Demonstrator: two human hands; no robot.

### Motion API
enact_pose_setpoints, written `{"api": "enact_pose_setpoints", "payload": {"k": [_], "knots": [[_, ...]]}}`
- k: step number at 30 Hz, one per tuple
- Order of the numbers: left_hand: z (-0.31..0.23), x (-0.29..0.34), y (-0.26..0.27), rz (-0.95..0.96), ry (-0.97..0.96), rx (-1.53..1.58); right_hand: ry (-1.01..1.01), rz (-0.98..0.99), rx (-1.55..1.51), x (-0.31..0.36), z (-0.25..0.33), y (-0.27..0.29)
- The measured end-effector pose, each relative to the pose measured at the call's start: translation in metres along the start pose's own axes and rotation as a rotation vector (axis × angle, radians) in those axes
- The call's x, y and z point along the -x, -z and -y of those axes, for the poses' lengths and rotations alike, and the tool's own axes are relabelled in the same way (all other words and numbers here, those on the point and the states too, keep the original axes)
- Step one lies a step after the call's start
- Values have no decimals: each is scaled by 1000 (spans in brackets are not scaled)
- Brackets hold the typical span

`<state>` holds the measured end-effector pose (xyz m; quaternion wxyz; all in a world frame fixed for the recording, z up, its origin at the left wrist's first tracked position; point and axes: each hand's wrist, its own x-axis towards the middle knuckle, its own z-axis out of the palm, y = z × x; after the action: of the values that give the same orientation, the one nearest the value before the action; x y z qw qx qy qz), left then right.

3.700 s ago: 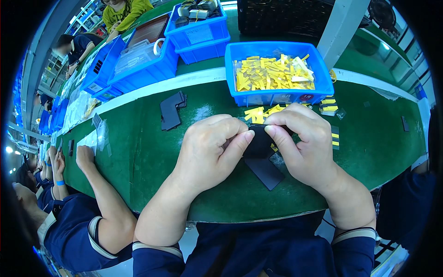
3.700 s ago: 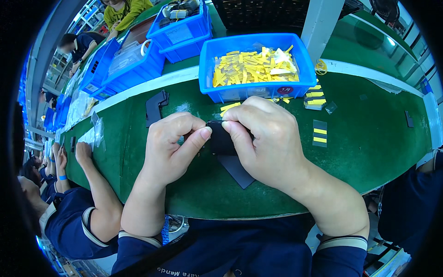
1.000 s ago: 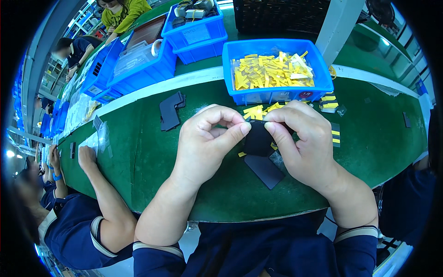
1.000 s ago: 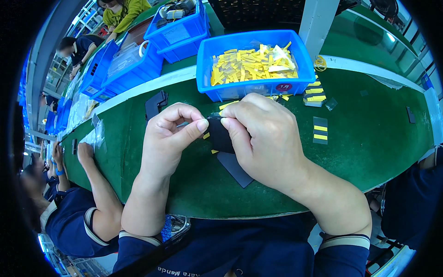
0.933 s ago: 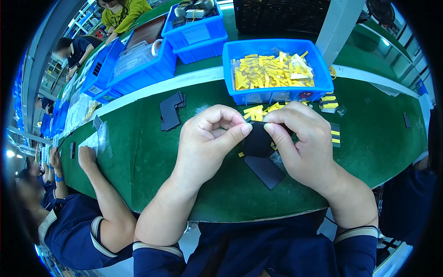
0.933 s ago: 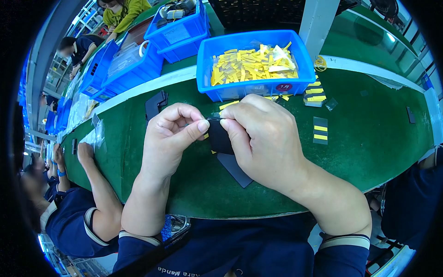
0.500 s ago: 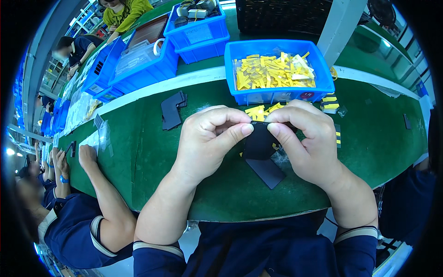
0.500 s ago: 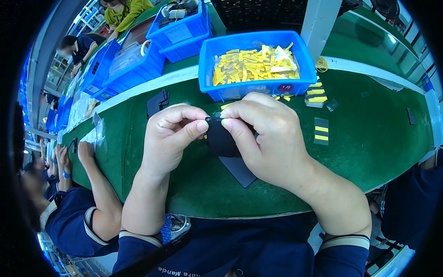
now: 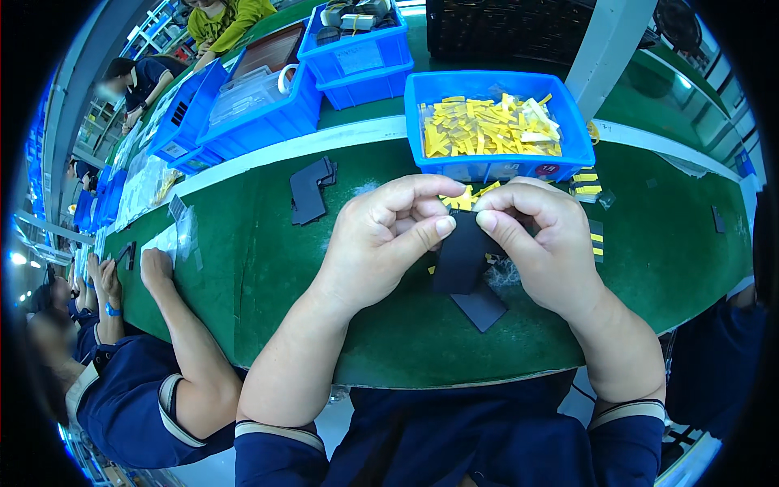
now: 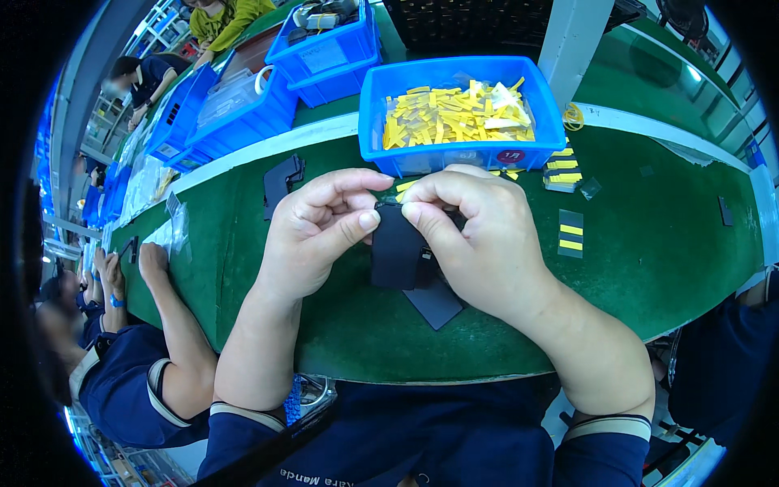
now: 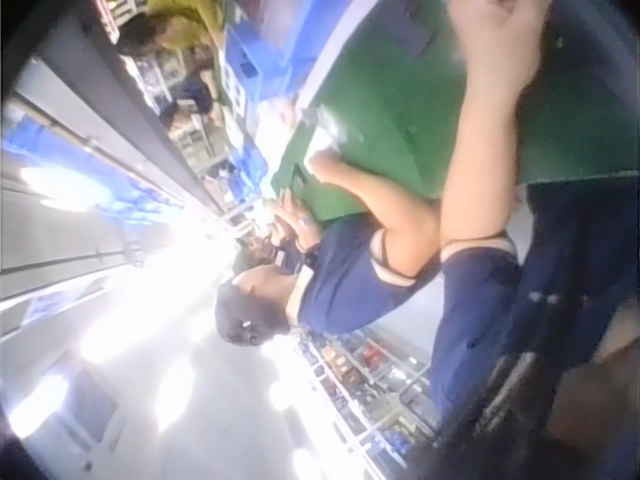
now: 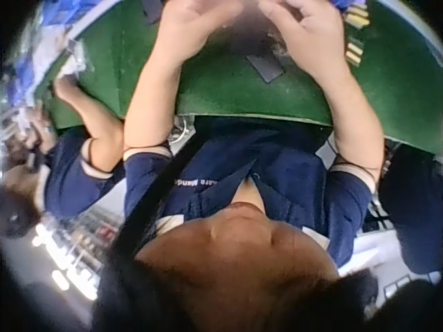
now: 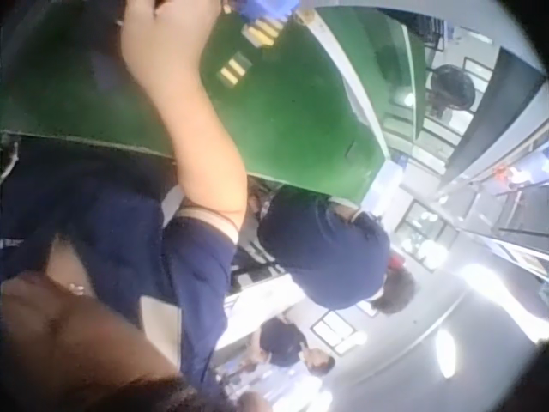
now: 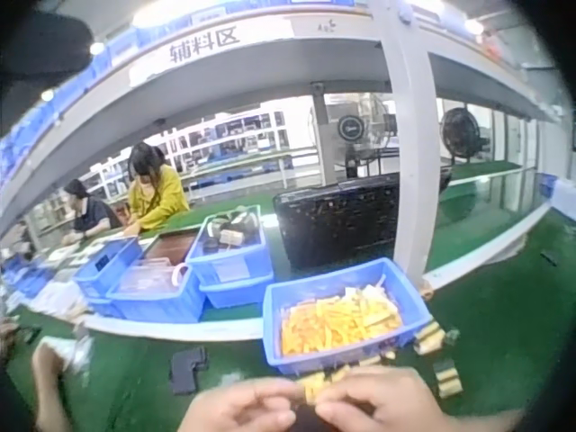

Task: The person applies small yellow adhesive strips to the edges of black rectangular electronic components. They pick up the components, align the strips, and press them down, repeating the process for multiple units on a green workbench.

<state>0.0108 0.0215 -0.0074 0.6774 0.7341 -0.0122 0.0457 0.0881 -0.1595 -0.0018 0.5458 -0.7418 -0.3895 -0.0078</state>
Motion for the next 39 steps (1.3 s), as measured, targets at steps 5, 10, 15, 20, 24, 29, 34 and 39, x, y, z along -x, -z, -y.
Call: {"api": "enact_pose_setpoints", "payload": {"k": [5, 10, 15, 20, 24, 29, 34, 39], "knots": [[1, 1, 0, 60, -99, -67, 113, -3, 43, 2, 1, -6], [-12, 0, 8, 34, -36, -359, 70, 36, 16, 3, -3, -8], [-1, -8, 74, -354, 64, -115, -5, 6, -49, 2, -5, -7], [24, -14, 122, -605, 283, -346, -4, 93, 1, 1, -8, -5], [42, -17, 132, -677, 330, -682, -10, 118, 11, 2, -9, -4], [46, -18, 130, -686, 177, -1071, 27, 106, 35, 2, -10, -4], [23, -17, 94, -809, -355, -1291, 32, 52, 31, 0, -6, -4], [-5, 2, -15, -94, -284, -1132, 68, -28, 31, 0, -11, -5]]}}
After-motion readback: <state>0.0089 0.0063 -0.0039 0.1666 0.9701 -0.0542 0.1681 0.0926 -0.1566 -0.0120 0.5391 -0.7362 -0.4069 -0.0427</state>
